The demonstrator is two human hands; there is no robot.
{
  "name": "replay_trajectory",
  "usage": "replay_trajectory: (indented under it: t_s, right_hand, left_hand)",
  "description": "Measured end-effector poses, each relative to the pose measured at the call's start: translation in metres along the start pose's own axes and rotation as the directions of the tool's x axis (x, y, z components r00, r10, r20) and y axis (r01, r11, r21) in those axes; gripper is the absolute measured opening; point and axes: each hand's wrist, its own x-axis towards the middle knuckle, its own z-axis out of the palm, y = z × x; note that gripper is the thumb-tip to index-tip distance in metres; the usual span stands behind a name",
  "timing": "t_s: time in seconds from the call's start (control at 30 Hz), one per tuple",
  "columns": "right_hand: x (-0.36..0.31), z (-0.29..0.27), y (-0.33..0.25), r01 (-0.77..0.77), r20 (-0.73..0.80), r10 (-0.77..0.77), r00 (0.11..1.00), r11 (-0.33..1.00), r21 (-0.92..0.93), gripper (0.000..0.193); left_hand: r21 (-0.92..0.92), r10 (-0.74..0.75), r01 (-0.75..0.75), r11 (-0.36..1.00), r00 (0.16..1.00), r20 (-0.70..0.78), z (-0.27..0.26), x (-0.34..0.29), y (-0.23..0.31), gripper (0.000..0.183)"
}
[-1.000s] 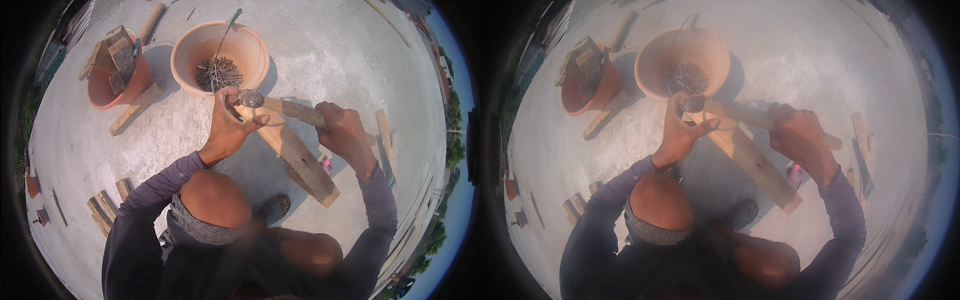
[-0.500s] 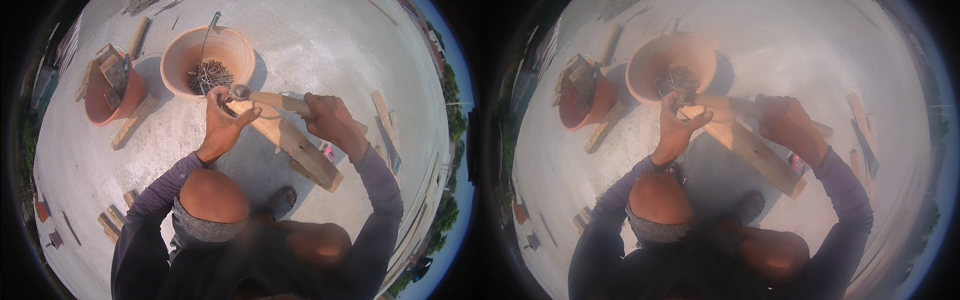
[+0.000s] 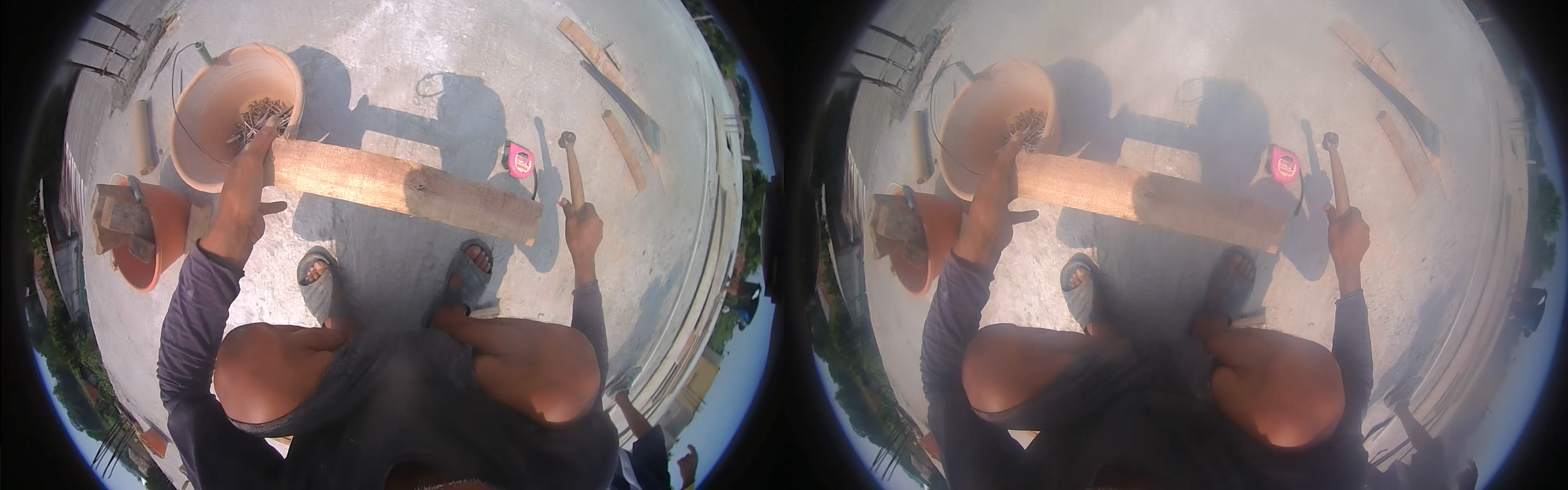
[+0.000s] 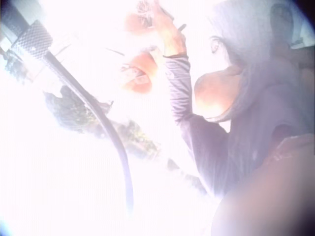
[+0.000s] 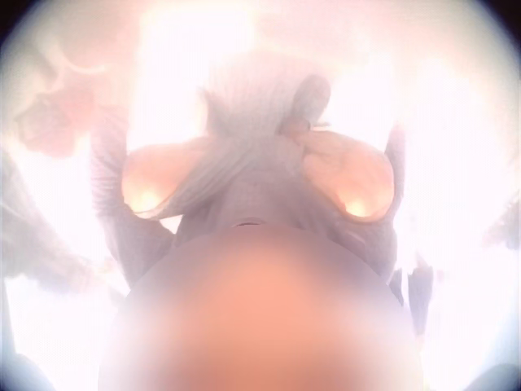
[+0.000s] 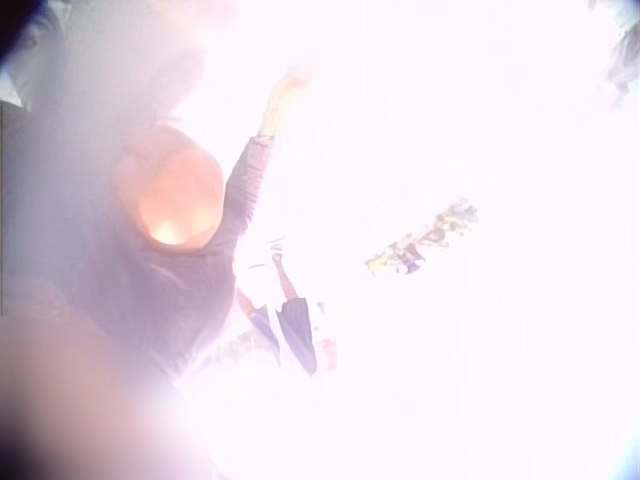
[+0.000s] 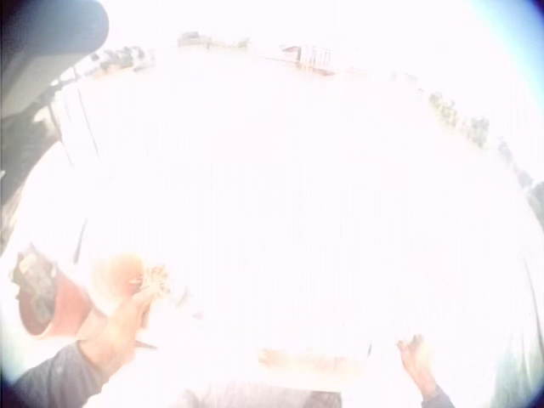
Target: The person measures and marks wooden planks, then hammers nails to join them into a rectangular frame. The person places the assembled frame around a concrete column with protruding rebar.
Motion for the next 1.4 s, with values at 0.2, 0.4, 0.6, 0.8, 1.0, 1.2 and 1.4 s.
replay_trajectory:
  t_s: [0.2, 0.4, 0.6, 0.8, 1.0, 1.2, 1.4]
  right_hand:
    - [-0.096, 0.088, 0.093, -0.284, 0.057, 0.280, 0.958, 0.954, 0.094, 0.057]
    - [-0.144, 0.082, 0.061, -0.420, 0.329, 0.316, 0.890, 0.848, 0.323, 0.053]
    - [-0.143, 0.052, -0.028, -0.649, 0.668, 0.053, 0.742, 0.304, 0.697, 0.068]
    - [-0.151, 0.020, -0.089, -0.902, 0.876, -0.279, 0.394, 0.065, 0.427, 0.068]
    - [-0.079, 0.005, -0.071, -0.578, 0.589, -0.419, 0.691, 0.168, 0.798, 0.070]
    - [-0.034, 0.068, -0.072, -0.246, 0.407, -0.329, 0.852, 0.436, 0.866, 0.061]
    - [-0.037, 0.131, -0.066, -0.135, 0.367, -0.440, 0.820, 0.474, 0.870, 0.047]
  left_hand:
    - [-0.305, -0.159, 0.194, 0.933, 0.978, 0.135, -0.019, -0.004, -0.028, 0.055]
    - [-0.359, -0.350, 0.419, 0.834, 0.905, 0.243, -0.034, -0.042, -0.085, 0.060]
    - [-0.195, -0.438, 0.477, 0.857, 0.874, 0.213, -0.034, -0.042, -0.096, 0.061]
    - [-0.182, -0.338, 0.418, 0.890, 0.873, 0.352, -0.035, -0.051, -0.104, 0.061]
    - [-0.169, -0.115, 0.269, 0.948, 0.787, 0.607, -0.004, -0.021, -0.130, 0.060]
    - [-0.269, -0.214, 0.386, 0.882, 0.838, 0.503, 0.072, 0.035, -0.190, 0.064]
    - [-0.395, -0.156, 0.280, 0.875, 0.936, 0.317, 0.080, 0.044, -0.226, 0.065]
